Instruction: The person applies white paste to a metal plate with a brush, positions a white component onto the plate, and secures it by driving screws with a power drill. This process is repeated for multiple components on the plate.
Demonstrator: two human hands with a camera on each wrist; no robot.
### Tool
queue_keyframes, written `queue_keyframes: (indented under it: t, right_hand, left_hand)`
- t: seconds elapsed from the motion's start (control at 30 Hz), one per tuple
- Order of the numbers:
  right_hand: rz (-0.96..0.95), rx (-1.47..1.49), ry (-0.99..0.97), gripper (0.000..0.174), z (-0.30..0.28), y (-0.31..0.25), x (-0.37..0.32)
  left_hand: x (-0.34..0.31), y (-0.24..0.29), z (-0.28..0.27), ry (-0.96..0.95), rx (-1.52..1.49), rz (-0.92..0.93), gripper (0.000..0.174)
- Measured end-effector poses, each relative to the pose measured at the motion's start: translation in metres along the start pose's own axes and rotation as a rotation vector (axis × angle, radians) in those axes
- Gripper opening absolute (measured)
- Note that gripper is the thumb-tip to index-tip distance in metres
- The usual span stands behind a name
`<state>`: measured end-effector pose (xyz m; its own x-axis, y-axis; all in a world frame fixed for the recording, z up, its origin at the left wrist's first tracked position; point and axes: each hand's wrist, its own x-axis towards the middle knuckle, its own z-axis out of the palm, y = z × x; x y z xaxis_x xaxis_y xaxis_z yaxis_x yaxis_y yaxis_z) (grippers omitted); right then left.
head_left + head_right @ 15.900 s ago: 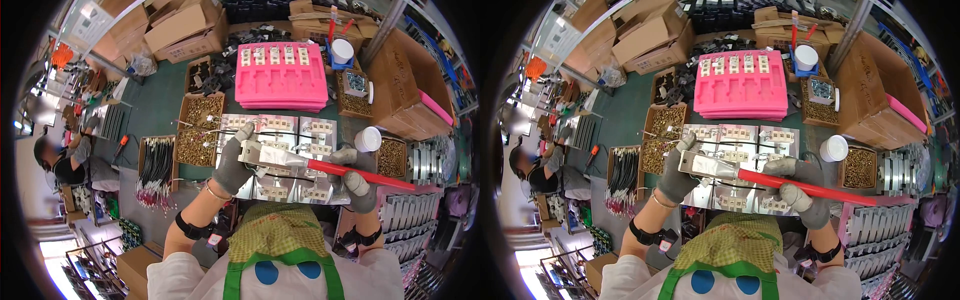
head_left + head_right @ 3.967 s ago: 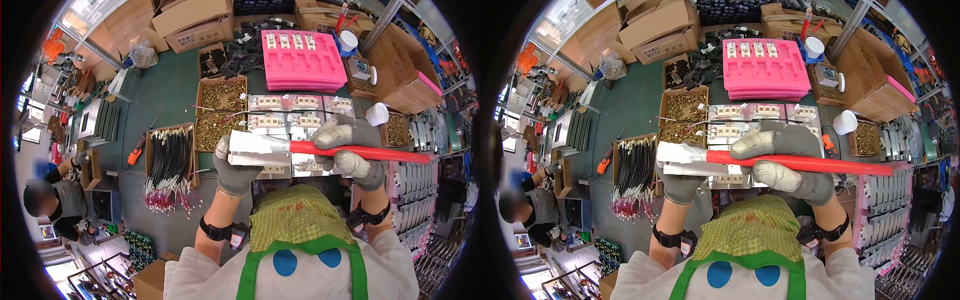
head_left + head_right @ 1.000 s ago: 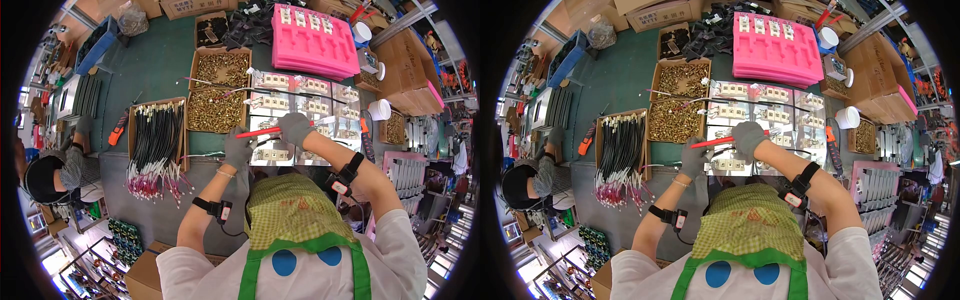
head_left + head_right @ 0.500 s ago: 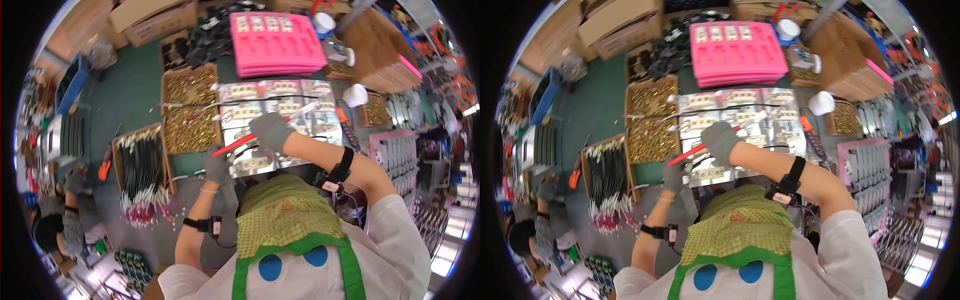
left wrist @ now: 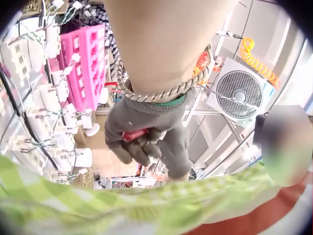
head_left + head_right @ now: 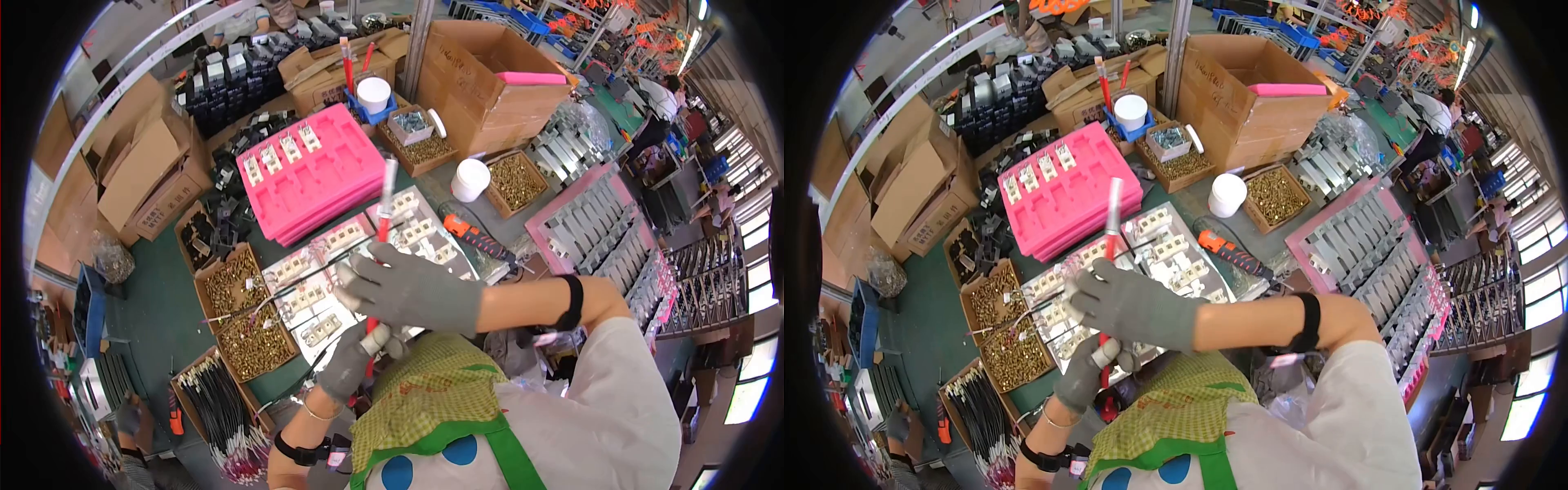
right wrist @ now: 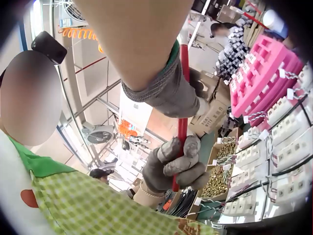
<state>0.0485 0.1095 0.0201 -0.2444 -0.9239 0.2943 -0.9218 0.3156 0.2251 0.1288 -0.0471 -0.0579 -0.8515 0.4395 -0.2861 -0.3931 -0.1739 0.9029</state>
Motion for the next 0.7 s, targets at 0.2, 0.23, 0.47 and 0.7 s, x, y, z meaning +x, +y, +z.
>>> queue_keyframes:
  t: [0.2, 0.23, 0.47, 0.7]
  right_hand:
    - [0.768, 1.095, -0.175, 0.053, -0.022, 0.062, -0.048]
    - [0.754, 1.140, -0.131, 0.050, -0.008, 0.072, -0.051]
    - [0.718, 0.486, 0.682, 0.025, 0.090, 0.281, -0.044]
    - [1.042, 0.332, 0.534, 0.033, 0.228, 0.472, 0.020]
  left_hand:
    - [0.080, 0.000, 0.026, 0.392, 0.425, 0.373, 0.031]
    - [0.103, -0.023, 0.025, 0.425, 0.533, 0.460, 0.032]
    - [0.136, 0.028, 0.021, 0.968, 0.973, 0.536, 0.072]
    - [0.041, 0.002, 0.019, 1.426, 0.982, 0.245, 0.063]
